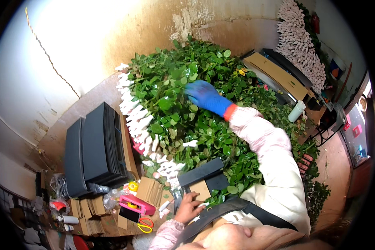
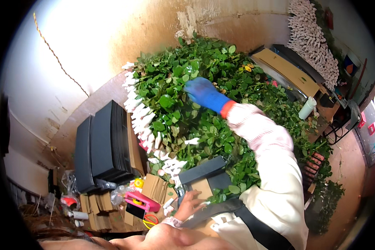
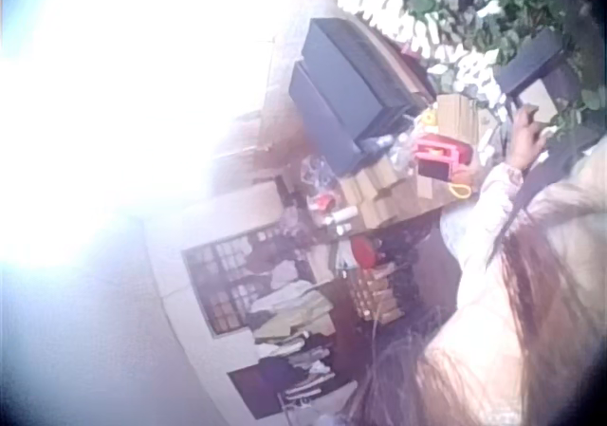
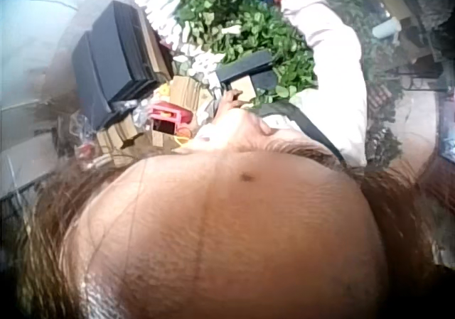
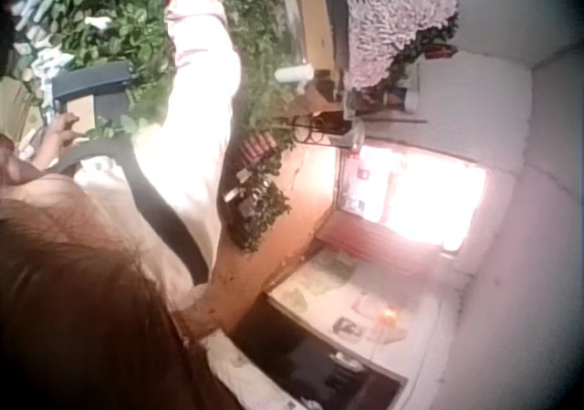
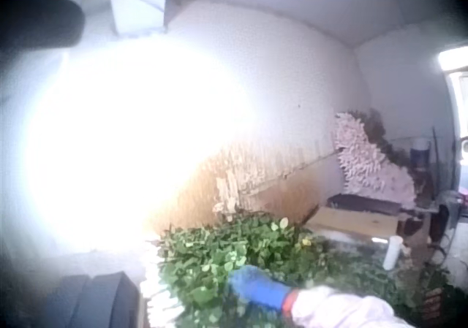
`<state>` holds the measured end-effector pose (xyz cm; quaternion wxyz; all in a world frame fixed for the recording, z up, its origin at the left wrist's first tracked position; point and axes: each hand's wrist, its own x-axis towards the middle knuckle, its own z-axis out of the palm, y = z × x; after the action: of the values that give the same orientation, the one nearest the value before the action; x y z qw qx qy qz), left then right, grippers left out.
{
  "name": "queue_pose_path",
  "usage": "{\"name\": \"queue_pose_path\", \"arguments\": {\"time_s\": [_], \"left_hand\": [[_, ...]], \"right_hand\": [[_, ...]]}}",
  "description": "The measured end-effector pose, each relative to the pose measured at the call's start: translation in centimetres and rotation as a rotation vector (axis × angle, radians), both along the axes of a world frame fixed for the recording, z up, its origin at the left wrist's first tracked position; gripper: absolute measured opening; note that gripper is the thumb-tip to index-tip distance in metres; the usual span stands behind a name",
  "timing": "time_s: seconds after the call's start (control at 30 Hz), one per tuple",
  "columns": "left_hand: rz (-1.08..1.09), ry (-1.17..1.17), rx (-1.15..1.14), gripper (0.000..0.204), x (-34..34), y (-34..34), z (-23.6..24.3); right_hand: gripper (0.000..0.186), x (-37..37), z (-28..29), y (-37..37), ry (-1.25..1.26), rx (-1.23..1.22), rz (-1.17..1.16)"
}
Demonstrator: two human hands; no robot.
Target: The person arranges white tulips and green leafy branches into a black rectangular tray. They pick up individual tulips and leaves, place them into the tray, and adjust the arrangement by hand.
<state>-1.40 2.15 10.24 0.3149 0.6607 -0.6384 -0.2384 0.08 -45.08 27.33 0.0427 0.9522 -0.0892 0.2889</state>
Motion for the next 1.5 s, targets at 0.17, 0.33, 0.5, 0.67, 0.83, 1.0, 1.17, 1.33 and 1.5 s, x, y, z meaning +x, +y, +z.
{"name": "queue_pose_path", "arguments": {"time_s": [0.17, 0.33, 0.5, 0.67, 0.83, 1.0, 1.17, 1.33, 1.5], "left_hand": [[-0.049, -0.063, -0.023, 0.02, 0.5, -0.9, -3.7], [0.047, 0.073, 0.031, 0.031, 0.2, 1.9, -5.7], [0.029, 0.045, 0.024, 0.033, -0.2, -0.1, -2.2], [-0.04, -0.012, -0.01, 0.028, 0.3, -0.6, -3.7], [0.021, 0.026, -0.006, 0.029, 0.1, -0.2, -2.4], [0.005, 0.015, 0.004, 0.03, -0.3, -0.4, -1.5], [-0.001, 0.009, 0.034, 0.031, -0.3, -0.3, -0.5], [-0.015, 0.015, 0.059, 0.031, -0.5, -0.6, 0.1], [0.031, 0.062, 0.098, 0.031, -0.5, -0.4, 0.7]], "right_hand": [[0.026, 11.0, -1.7, -9.2, 0.413, -0.222, -0.527], [0.017, 14.7, 7.8, -3.3, -0.214, -0.281, -0.278], [0.016, 11.5, 11.7, -0.2, 0.267, -0.386, -0.421], [0.017, 7.7, 7.8, -2.1, 0.594, -0.317, -0.361], [0.013, 3.1, 6.4, 1.8, -0.237, -0.392, -0.125], [0.007, -1.2, 5.7, 4.7, 0.009, -0.319, -0.316], [0.01, -6.6, 5.1, 8.6, 0.224, -0.274, -0.342], [0.026, -12.7, -6.5, 7.8, 0.708, -0.083, -0.376], [0.059, -16.8, -8.9, 14.0, 0.955, 0.133, -0.476]]}}
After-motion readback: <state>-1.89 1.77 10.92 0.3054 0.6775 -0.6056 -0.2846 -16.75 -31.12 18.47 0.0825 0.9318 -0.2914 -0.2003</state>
